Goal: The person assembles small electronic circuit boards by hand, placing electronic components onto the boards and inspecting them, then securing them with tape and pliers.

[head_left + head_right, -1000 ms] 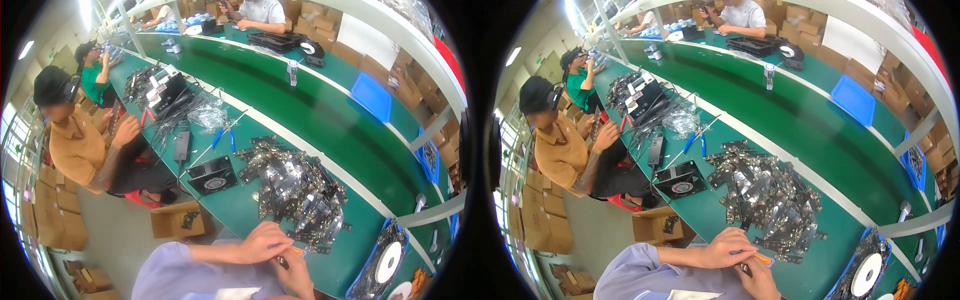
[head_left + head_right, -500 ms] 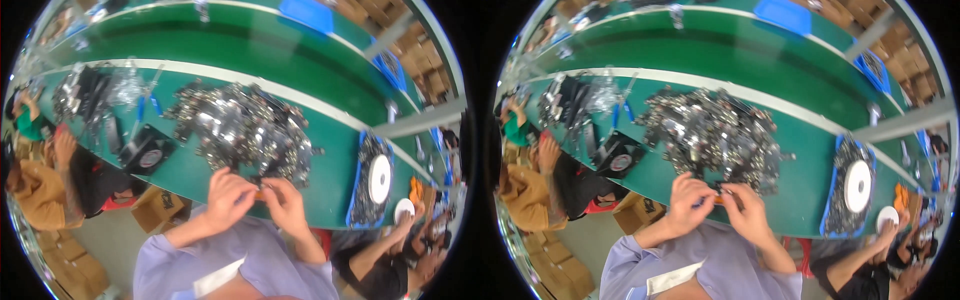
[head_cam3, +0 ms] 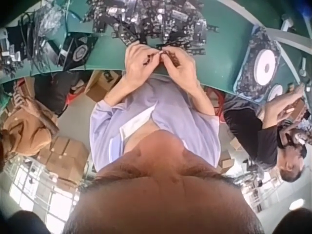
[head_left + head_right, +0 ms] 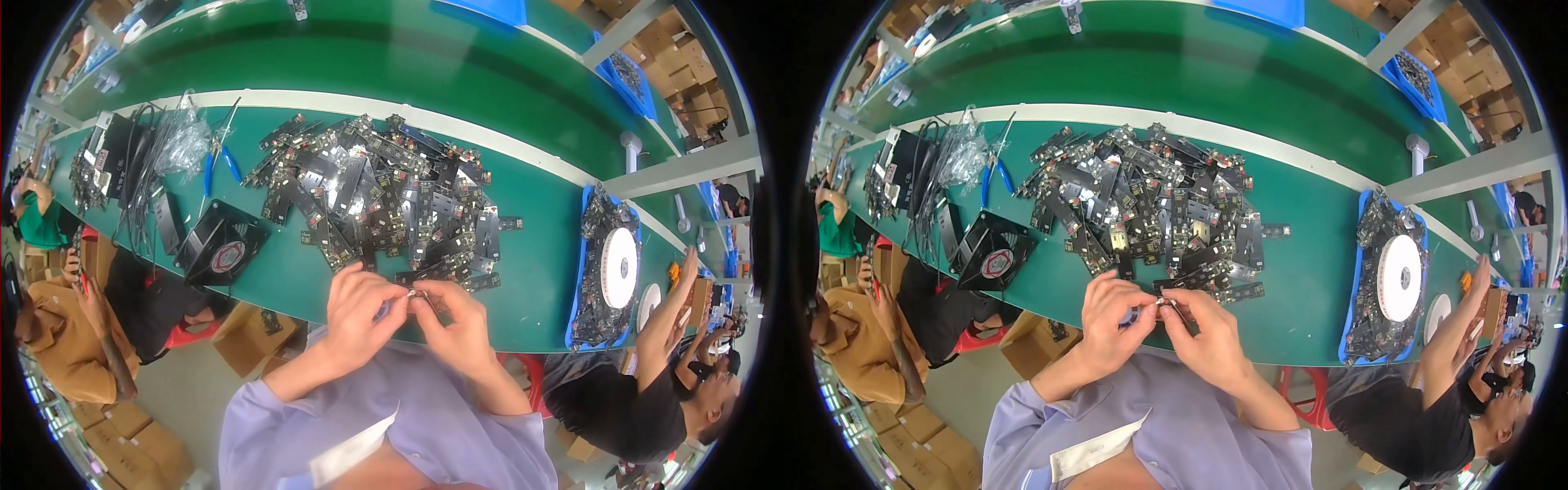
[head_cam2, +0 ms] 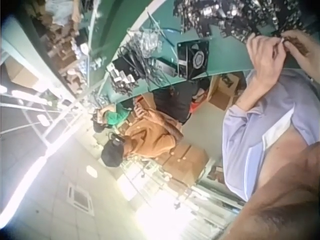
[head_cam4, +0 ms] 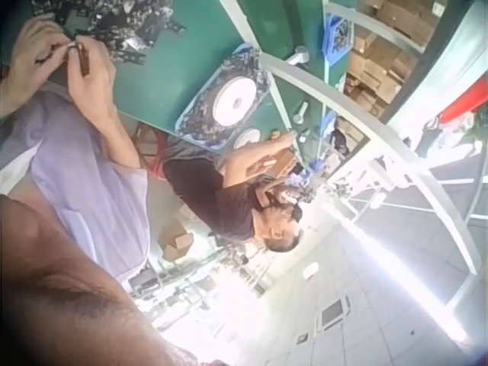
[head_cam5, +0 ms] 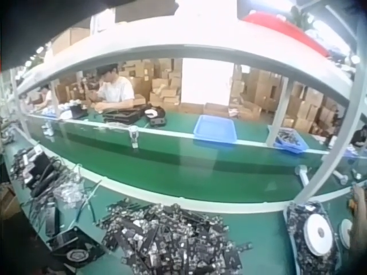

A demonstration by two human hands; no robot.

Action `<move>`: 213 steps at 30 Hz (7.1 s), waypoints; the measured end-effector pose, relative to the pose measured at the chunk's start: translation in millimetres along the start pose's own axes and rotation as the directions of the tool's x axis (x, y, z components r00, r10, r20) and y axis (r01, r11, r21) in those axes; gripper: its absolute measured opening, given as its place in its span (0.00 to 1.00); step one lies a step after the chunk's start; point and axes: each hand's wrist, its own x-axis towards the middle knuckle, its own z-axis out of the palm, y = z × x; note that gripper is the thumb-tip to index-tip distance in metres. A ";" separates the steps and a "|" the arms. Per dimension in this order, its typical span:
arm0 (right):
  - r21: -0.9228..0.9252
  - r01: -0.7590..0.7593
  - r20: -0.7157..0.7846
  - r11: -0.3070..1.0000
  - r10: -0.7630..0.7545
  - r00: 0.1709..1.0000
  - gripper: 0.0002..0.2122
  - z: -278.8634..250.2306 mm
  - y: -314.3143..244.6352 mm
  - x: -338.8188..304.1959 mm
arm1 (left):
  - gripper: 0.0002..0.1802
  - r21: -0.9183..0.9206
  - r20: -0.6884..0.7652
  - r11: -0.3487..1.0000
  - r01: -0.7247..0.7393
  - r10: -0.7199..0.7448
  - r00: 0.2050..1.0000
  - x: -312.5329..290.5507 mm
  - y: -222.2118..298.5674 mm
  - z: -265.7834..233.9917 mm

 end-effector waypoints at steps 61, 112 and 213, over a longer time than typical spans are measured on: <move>-0.195 0.232 -0.146 0.953 -0.262 0.954 0.13 6.4 8.3 8.3 | 0.11 0.100 -0.015 0.980 -0.174 0.176 0.984 14.4 -4.2 5.1; -0.189 0.153 -0.175 0.970 -0.186 0.967 0.15 0.1 0.9 -6.8 | 0.09 0.051 0.117 0.997 -0.066 0.060 0.991 -4.4 -1.7 -5.9; -0.086 0.179 -0.124 0.980 -0.189 0.974 0.12 -12.4 19.8 -13.8 | 0.13 0.126 0.246 0.943 -0.308 0.271 0.931 2.1 -13.1 -13.9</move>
